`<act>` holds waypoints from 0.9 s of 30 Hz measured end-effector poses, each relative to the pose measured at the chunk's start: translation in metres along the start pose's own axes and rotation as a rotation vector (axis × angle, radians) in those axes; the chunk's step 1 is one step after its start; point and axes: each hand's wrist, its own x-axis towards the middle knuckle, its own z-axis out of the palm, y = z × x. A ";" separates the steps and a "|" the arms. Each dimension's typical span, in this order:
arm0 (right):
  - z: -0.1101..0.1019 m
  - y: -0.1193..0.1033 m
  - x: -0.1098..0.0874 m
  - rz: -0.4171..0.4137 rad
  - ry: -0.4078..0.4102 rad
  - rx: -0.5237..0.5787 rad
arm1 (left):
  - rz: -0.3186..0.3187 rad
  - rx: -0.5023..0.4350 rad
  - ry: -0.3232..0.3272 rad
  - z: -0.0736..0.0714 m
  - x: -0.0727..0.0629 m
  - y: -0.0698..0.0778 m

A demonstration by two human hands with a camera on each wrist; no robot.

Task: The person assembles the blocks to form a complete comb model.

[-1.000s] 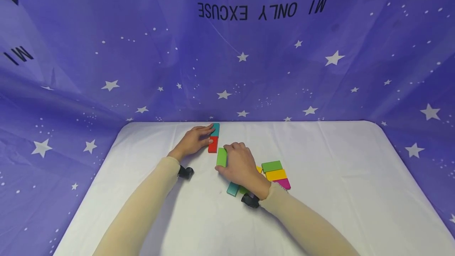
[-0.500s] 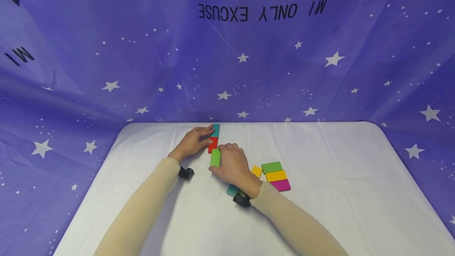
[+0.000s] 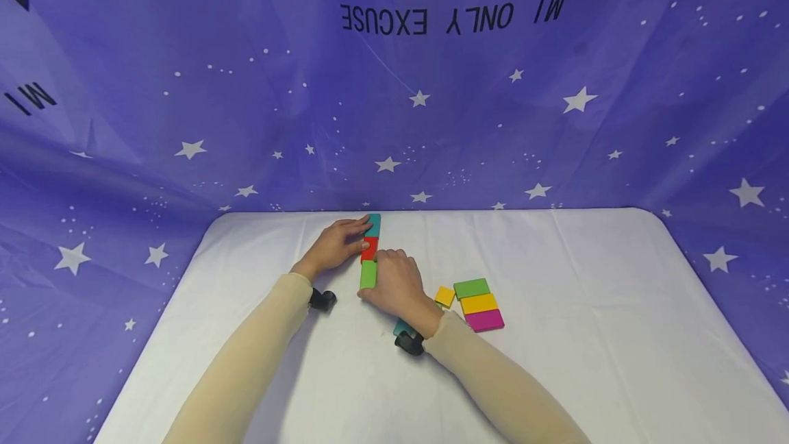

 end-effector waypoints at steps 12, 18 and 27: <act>0.007 -0.001 0.008 -0.003 -0.015 -0.022 | 0.002 -0.007 0.004 0.000 -0.001 -0.001; 0.010 0.001 0.010 0.007 -0.024 -0.046 | 0.002 -0.007 0.006 0.000 -0.001 -0.001; 0.015 0.002 0.014 0.014 -0.046 -0.056 | 0.007 0.001 0.009 0.001 0.000 -0.001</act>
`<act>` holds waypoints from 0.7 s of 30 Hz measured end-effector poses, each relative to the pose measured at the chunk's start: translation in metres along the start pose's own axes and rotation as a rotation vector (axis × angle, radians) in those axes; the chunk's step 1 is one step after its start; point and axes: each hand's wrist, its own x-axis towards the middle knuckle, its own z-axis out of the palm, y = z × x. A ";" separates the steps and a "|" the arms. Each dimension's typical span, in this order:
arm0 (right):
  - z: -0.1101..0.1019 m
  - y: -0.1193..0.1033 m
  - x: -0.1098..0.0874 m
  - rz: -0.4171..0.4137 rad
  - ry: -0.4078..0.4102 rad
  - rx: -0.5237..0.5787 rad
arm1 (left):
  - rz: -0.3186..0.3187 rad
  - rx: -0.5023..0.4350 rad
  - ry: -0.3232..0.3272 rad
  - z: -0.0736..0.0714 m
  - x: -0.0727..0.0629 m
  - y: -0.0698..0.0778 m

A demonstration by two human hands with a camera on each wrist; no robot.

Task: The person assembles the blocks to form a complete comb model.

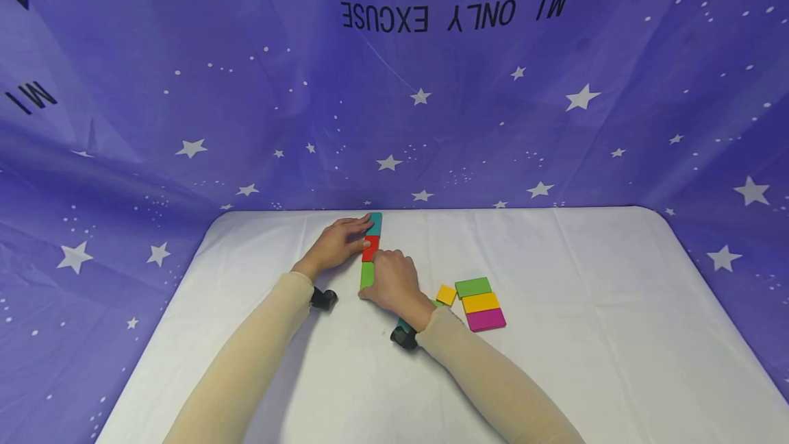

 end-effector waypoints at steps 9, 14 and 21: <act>0.002 -0.001 0.002 0.005 0.017 -0.024 | -0.002 0.005 0.001 0.000 0.000 0.000; 0.003 -0.002 0.003 0.021 0.015 -0.055 | -0.001 0.013 0.004 0.000 0.000 0.000; 0.002 -0.006 0.000 0.000 0.043 -0.092 | -0.007 0.003 -0.003 0.000 -0.001 0.002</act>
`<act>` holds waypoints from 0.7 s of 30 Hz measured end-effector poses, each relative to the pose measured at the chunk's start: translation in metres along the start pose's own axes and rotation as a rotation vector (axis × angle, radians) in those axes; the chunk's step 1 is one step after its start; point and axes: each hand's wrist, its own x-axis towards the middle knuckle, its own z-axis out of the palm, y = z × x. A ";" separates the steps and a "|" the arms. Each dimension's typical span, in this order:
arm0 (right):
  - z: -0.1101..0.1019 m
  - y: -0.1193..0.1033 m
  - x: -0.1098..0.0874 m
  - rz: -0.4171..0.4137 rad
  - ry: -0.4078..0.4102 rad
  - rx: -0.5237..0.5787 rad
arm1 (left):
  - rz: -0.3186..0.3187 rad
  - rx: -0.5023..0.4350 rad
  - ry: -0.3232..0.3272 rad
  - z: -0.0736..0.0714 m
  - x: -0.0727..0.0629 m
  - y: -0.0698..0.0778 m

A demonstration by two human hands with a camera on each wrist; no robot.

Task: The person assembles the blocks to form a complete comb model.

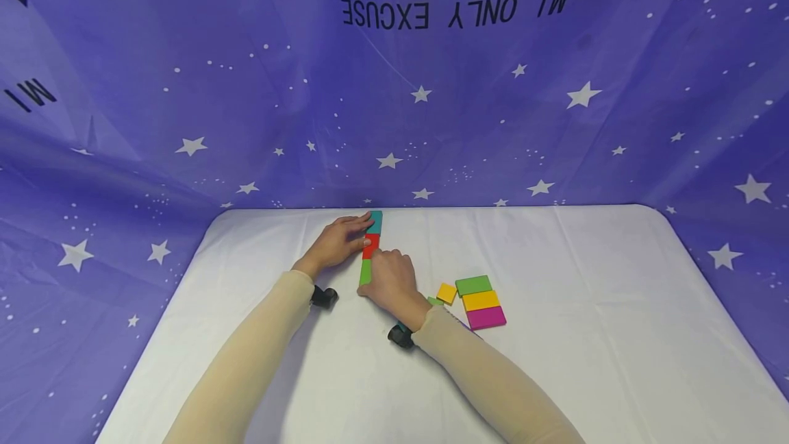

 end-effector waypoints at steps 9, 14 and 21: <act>-0.001 -0.002 -0.002 -0.007 0.012 -0.019 | 0.006 0.009 0.003 0.001 0.001 -0.002; 0.001 -0.001 -0.002 -0.017 0.020 -0.020 | 0.009 0.006 0.005 0.001 0.002 -0.002; 0.003 0.000 -0.003 -0.024 0.023 -0.009 | 0.011 0.006 0.013 0.002 0.001 -0.003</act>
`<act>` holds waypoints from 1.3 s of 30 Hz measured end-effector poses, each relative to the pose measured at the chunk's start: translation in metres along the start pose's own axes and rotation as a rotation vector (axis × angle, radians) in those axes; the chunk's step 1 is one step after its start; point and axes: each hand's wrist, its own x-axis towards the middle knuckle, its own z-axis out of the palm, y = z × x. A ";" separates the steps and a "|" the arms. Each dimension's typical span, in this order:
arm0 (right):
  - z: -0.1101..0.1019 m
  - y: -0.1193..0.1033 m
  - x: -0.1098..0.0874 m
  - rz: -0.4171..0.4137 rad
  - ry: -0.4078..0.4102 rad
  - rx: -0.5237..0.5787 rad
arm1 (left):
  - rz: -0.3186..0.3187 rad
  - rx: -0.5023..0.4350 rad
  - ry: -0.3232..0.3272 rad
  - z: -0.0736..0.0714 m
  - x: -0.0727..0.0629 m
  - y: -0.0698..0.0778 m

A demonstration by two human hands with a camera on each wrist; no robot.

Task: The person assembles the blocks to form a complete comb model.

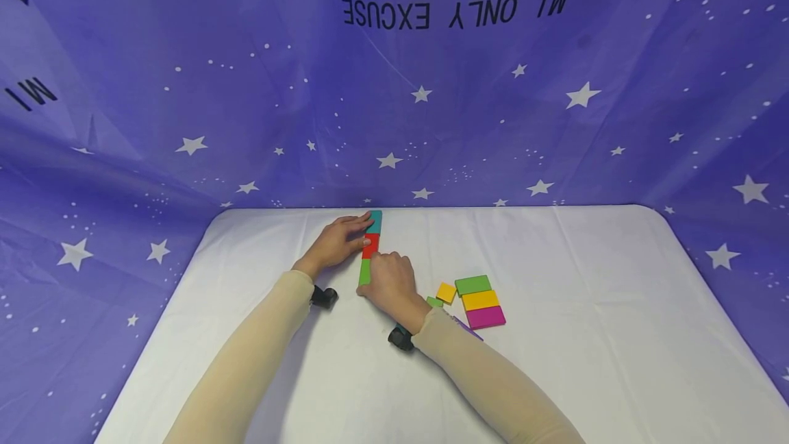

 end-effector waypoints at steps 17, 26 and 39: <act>-0.041 0.021 -0.020 0.078 -0.006 0.198 | 0.003 0.012 -0.015 0.000 0.001 0.000; -0.070 0.044 -0.038 0.027 0.066 0.277 | 0.002 0.021 -0.010 0.001 0.001 0.000; -0.077 0.070 -0.072 0.024 0.091 0.315 | 0.011 0.014 -0.007 0.000 0.000 0.000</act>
